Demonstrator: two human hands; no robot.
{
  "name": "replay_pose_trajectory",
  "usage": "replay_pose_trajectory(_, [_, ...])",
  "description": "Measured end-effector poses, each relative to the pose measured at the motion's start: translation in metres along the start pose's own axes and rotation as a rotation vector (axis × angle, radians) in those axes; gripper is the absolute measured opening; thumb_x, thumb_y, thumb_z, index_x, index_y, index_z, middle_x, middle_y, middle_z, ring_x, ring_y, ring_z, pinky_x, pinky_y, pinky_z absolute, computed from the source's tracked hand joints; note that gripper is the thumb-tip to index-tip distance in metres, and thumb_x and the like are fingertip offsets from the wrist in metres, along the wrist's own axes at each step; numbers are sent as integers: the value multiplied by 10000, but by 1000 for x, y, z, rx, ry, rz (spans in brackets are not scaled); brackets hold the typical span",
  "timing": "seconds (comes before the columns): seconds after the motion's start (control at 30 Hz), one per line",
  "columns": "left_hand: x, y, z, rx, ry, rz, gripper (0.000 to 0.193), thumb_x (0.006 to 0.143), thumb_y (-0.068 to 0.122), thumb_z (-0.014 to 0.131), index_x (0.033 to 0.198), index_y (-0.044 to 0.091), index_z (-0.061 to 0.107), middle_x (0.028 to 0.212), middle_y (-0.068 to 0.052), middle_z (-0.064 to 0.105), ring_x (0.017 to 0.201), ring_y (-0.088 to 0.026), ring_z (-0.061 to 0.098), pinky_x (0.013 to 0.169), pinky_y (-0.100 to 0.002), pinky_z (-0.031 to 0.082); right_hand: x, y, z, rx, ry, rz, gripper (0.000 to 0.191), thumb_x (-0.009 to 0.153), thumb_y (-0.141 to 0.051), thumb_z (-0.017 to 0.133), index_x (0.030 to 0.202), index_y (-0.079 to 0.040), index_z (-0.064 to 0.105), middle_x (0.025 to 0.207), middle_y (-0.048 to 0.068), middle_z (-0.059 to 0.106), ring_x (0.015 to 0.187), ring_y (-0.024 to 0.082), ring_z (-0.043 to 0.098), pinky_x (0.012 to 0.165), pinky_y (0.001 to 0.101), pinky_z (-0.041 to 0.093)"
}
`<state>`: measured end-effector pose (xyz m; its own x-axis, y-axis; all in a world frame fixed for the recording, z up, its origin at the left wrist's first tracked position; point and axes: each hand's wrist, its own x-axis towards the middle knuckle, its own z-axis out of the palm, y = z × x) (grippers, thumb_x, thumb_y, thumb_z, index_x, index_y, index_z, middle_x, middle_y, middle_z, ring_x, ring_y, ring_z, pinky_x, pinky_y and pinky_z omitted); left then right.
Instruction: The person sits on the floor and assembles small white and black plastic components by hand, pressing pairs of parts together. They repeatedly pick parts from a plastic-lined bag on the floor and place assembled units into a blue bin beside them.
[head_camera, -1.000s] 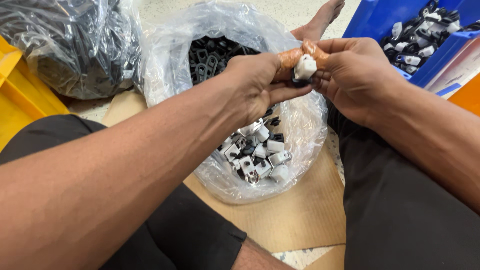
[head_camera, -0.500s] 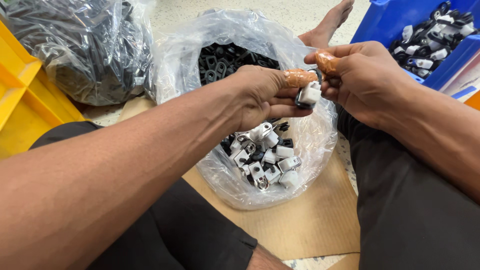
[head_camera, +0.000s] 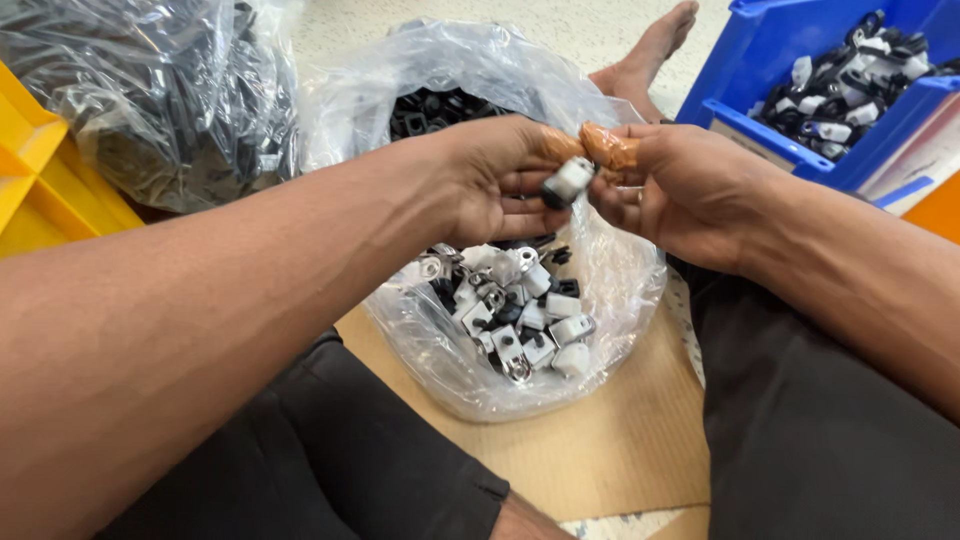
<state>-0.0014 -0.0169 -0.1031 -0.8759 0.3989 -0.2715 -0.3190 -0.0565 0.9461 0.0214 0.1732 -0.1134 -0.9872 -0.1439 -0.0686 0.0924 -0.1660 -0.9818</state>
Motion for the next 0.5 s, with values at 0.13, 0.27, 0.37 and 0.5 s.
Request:
replay_pose_trajectory(0.13, [-8,-6,7,-379,-58,77,348,885,189,742,1127,-49,662,917,-105,669,749,-154,690,680,-244,649,1,-2,6,196,158,86,150,1013,-88,543,1125,-8,605,1071,56,647,888,97,647,763,167,579])
replay_pose_trajectory(0.27, [0,-22,32,-313,185,244,304,867,35,758,1159,8,678,959,-88,707,748,-135,676,654,-221,602,-6,3,8,90,194,78,180,1002,-105,564,1141,-32,654,1047,34,636,844,83,599,740,197,537])
replay_pose_trajectory(0.37, [8,-29,40,-378,279,264,358,844,-41,725,1187,45,666,969,-99,714,732,-147,676,633,-231,594,-12,4,5,49,123,11,183,990,-91,573,1144,-25,648,1024,31,638,846,81,601,763,214,550])
replay_pose_trajectory(0.5, [10,-26,35,-352,264,314,328,881,-36,672,1198,46,672,972,-106,714,725,-157,671,619,-247,606,-12,0,5,103,136,-7,197,1018,-174,576,1109,-8,629,997,54,622,825,104,591,748,238,539])
